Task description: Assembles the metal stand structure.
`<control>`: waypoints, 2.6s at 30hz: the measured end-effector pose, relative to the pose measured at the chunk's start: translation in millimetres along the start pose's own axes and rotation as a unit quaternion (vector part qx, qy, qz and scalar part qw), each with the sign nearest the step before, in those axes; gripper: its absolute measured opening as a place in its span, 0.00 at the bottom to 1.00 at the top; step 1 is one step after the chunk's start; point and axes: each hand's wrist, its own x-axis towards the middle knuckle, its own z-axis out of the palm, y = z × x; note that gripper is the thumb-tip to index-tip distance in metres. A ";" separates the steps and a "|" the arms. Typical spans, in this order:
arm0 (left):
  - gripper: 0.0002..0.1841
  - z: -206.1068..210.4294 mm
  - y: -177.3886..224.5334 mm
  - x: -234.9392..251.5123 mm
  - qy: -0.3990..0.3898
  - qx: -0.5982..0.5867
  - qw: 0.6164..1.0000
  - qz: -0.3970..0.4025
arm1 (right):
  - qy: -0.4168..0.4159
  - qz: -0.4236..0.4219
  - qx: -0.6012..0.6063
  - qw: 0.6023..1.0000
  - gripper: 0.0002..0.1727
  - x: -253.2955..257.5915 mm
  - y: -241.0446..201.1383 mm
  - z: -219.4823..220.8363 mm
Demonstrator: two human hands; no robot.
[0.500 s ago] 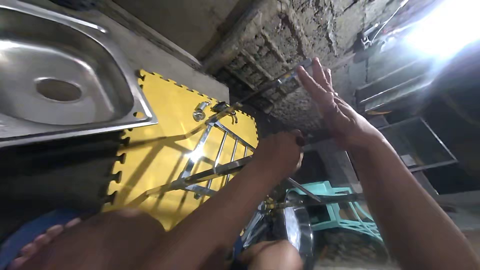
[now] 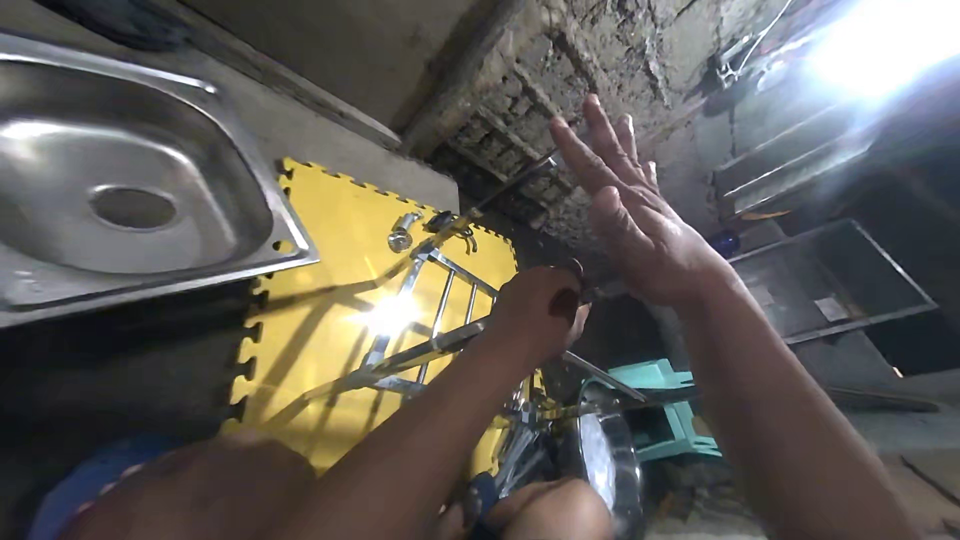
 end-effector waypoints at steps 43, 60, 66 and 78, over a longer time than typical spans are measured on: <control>0.36 -28.7 -23.8 53.6 0.059 0.009 0.998 0.033 | -0.146 0.205 0.082 0.964 0.45 -164.2 77.9 -53.7; 0.24 23.0 -9.7 67.3 0.017 -0.006 0.999 0.049 | -0.066 0.248 0.055 0.965 0.22 -32.1 82.4 -16.9; 0.24 28.3 -11.1 66.1 0.036 0.016 0.998 0.052 | -0.063 0.219 0.103 0.968 0.21 -32.7 91.4 -14.7; 0.26 45.2 -18.0 63.0 0.166 0.138 0.972 0.095 | -0.070 0.215 0.078 0.971 0.20 -26.3 80.3 -11.7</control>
